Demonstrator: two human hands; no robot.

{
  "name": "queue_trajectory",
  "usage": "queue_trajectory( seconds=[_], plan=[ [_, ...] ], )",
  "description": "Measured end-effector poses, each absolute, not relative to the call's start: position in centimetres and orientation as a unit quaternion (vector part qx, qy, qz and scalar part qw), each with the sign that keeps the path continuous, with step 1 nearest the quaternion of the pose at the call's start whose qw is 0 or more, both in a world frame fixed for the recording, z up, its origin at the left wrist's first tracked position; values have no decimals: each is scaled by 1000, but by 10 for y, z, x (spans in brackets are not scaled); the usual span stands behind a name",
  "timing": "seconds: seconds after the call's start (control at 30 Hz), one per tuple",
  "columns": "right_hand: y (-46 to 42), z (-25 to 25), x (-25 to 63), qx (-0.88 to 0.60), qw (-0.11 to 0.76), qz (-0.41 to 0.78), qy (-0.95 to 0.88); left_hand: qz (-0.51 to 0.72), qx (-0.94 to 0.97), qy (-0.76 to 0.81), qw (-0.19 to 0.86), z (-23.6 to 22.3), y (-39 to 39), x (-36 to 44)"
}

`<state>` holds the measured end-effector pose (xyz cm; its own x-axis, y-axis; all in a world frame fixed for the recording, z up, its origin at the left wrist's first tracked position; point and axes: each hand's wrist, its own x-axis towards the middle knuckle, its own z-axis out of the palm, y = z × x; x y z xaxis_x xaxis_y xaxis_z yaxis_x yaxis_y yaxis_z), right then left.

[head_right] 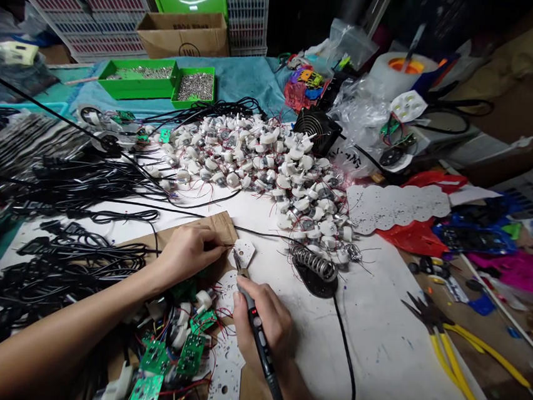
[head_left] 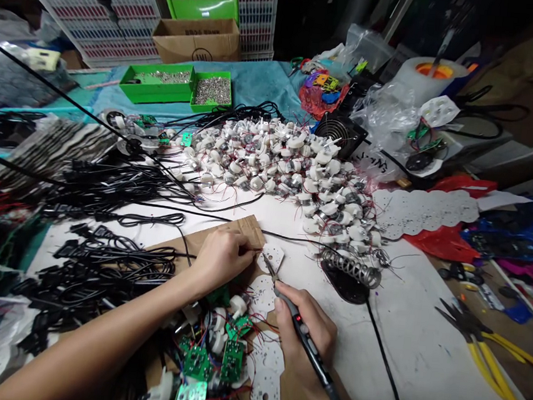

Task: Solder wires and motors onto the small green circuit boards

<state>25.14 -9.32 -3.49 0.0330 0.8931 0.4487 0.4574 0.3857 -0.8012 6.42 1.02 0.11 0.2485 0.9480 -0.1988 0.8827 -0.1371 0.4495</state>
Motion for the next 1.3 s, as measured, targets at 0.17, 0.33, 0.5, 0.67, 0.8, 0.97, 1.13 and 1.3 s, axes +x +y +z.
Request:
queue_trajectory(
  seconds=[0.17,0.33,0.5,0.67,0.8,0.97,1.13,1.3],
  plan=[
    [-92,-38,254,-503,502,217,-669,60,753,610,240,2,10,65],
    [-91,-39,254,-497,503,217,-673,40,754,615,227,3,11,67],
    [-92,-39,252,-501,501,221,-671,25,755,617,219,3,11,68],
    [-90,-43,253,-496,497,219,-677,23,757,617,214,3,11,68],
    [-89,-45,253,-493,495,212,-684,24,756,617,216,3,11,68],
    [-90,-45,253,-489,491,209,-690,27,754,617,223,2,11,68],
    [-89,-46,253,-494,488,209,-689,22,754,617,224,3,12,69],
    [-90,-39,252,-507,501,215,-668,31,749,620,229,4,12,70]
  ],
)
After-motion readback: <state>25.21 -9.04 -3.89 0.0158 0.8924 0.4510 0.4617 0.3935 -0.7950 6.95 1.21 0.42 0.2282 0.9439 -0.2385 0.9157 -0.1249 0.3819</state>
